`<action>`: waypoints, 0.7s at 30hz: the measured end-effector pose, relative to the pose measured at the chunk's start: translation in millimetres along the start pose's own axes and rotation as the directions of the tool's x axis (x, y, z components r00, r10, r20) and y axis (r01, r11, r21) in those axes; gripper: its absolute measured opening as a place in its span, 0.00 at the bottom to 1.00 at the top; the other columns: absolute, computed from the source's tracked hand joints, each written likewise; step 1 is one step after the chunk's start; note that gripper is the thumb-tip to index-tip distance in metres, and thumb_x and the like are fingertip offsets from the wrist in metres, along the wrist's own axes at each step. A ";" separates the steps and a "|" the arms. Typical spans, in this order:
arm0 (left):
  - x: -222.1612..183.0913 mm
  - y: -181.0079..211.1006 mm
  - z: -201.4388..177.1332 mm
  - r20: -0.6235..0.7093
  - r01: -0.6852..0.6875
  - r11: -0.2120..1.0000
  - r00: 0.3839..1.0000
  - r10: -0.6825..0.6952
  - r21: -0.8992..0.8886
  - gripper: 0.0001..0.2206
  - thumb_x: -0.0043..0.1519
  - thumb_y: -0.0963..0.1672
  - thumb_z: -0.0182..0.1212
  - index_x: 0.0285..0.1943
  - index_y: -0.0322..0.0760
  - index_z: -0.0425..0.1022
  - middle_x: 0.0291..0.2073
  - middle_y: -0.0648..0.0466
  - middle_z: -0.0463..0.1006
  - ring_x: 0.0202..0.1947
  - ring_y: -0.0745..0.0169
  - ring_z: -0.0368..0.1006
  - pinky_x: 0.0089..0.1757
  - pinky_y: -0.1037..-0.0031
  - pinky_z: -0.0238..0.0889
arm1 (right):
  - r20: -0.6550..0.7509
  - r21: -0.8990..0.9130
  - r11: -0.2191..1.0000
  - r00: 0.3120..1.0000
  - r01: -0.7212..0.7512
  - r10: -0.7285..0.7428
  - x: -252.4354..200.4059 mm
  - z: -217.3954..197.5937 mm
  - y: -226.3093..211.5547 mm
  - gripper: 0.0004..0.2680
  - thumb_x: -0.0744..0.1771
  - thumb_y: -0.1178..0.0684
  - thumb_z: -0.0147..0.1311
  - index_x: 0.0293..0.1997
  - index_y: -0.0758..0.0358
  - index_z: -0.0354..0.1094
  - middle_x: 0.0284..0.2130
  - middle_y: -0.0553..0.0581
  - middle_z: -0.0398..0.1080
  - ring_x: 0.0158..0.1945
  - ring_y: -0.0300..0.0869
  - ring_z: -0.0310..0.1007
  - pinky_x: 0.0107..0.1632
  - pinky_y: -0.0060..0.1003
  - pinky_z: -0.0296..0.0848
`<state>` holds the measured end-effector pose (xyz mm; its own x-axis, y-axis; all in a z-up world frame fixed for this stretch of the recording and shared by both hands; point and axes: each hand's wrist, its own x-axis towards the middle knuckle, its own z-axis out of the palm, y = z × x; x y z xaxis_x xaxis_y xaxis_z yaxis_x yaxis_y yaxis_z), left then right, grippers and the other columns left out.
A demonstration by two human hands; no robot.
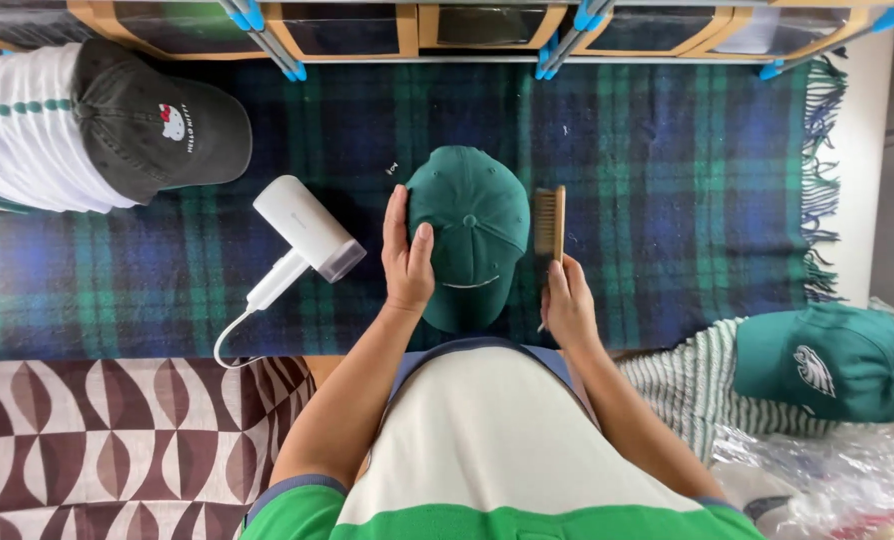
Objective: Steaming and brushing a baseball cap to remove wrinkles and lint.
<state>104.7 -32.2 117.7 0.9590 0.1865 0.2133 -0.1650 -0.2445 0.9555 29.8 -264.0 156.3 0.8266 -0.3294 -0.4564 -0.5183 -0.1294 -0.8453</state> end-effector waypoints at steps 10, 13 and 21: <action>-1.5 7.3 -0.8 0.008 0.012 1.000 1.000 -0.012 0.009 0.26 0.72 0.49 0.52 0.78 0.38 0.58 0.74 0.46 0.61 0.75 0.48 0.55 0.70 0.59 0.46 | 0.153 -0.504 0.548 0.693 0.668 -0.704 -21.6 -18.1 -76.3 0.18 0.71 0.55 0.52 0.72 0.66 0.62 0.49 0.72 0.74 0.47 0.67 0.74 0.52 0.55 0.73; 7.0 5.8 1.8 0.015 0.013 1.000 1.000 -0.013 -0.005 0.27 0.72 0.50 0.52 0.79 0.39 0.58 0.74 0.46 0.60 0.75 0.48 0.53 0.70 0.58 0.45 | 0.353 -0.654 0.240 0.570 0.717 -0.742 12.5 -5.5 -119.0 0.16 0.72 0.48 0.50 0.70 0.48 0.68 0.27 0.51 0.68 0.24 0.48 0.73 0.26 0.40 0.73; 2.2 1.6 -5.8 0.033 -0.009 0.999 0.999 0.008 0.031 0.26 0.72 0.49 0.54 0.79 0.43 0.57 0.75 0.49 0.60 0.75 0.51 0.53 0.70 0.59 0.46 | 0.458 -0.550 0.382 0.650 0.743 -0.606 91.5 -11.8 -169.9 0.12 0.72 0.46 0.52 0.64 0.48 0.72 0.38 0.53 0.79 0.43 0.55 0.77 0.43 0.51 0.77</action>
<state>105.2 -26.6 120.8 0.9647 0.1531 0.2144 -0.1666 -0.2759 0.9466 190.9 -283.1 261.5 0.9522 0.2923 0.0887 0.2956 -0.8085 -0.5090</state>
